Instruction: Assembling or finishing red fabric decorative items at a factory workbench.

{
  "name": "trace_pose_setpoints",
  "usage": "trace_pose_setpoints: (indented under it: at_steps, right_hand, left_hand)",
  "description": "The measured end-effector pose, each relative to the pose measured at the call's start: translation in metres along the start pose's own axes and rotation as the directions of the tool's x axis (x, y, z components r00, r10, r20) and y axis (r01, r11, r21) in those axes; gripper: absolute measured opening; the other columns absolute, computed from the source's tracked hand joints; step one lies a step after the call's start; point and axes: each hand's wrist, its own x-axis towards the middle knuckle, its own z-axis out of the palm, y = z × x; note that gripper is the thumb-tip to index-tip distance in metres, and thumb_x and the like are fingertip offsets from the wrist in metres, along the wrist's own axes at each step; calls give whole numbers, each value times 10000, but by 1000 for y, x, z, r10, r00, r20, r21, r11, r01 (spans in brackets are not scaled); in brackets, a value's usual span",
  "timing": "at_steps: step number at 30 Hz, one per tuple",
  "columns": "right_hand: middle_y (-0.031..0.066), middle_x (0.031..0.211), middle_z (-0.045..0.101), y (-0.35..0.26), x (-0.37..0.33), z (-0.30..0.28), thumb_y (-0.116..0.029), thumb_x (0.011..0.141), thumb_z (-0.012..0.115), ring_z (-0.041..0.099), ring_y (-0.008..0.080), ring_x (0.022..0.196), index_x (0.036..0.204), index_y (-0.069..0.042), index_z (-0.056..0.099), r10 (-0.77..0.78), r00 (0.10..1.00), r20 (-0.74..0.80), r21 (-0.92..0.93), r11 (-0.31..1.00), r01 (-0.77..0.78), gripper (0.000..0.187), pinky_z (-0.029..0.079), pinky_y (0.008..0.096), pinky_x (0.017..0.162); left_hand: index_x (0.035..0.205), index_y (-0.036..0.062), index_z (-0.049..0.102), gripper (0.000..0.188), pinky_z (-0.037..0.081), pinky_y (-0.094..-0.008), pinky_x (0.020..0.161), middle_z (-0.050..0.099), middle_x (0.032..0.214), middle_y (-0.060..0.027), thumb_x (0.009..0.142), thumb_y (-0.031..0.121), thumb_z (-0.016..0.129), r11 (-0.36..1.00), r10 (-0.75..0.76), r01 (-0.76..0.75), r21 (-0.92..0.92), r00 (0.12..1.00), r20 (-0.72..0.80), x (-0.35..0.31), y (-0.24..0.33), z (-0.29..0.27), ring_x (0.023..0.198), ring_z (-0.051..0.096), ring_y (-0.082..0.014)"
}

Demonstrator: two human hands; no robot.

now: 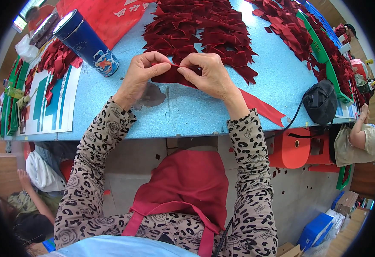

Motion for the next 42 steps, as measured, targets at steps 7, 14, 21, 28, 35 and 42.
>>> trace_pose_setpoints:
  at_steps: [7, 14, 21, 28, 35, 42]
  right_hand:
    - [59, 683, 598, 1, 0, 4, -70, 771, 667, 539, 118, 595, 784, 18, 613, -60, 998, -13, -10, 998, 60, 104, 420, 243, 549]
    - [55, 676, 591, 1, 0, 4, -64, 767, 671, 527, 114, 586, 777, 17, 615, -67, 998, 0, -13, 998, 67, 100, 409, 243, 527]
    - [52, 668, 585, 2, 0, 4, -59, 765, 672, 519, 110, 575, 773, 17, 615, -78, 997, 2, -8, 997, 78, 96, 403, 240, 514]
    - [53, 667, 586, 0, 1, 2, -55, 757, 677, 520, 109, 572, 766, 13, 614, -90, 996, -11, -17, 996, 90, 93, 405, 238, 518]
    - [66, 707, 613, 3, 0, -15, -105, 789, 637, 534, 112, 601, 823, 18, 638, -6, 1000, 2, 21, 1000, 6, 127, 423, 256, 548]
    - [91, 773, 653, 14, -6, -73, -155, 778, 583, 555, 129, 666, 913, 22, 661, 122, 987, 105, 243, 959, -144, 236, 455, 297, 626]
  left_hand:
    - [837, 48, 660, 136, 413, -202, 705, 614, 783, 19, 771, 158, 703, 997, -47, 43, 70, 997, 58, -4, 3, 3, 748, 534, -48]
    - [794, 53, 662, 121, 399, -197, 679, 603, 746, 24, 761, 159, 710, 996, -32, 28, 83, 998, 46, -3, 1, 2, 718, 513, -44]
    - [828, 24, 680, 122, 438, -216, 706, 634, 764, -9, 764, 127, 697, 994, -33, 27, 103, 998, 54, -2, 0, 1, 729, 554, -67]
    - [828, 23, 681, 125, 437, -216, 706, 636, 768, -13, 763, 129, 697, 994, -39, 35, 99, 999, 36, -1, 2, 3, 732, 554, -65]
    - [798, 24, 673, 102, 422, -209, 711, 627, 762, -1, 758, 117, 688, 997, -46, 43, 71, 998, 43, 7, 10, 12, 734, 548, -62]
    - [735, 29, 630, 41, 377, -226, 744, 594, 797, -16, 736, 65, 652, 999, 7, -11, 39, 994, 106, 25, 24, 26, 777, 517, -81]
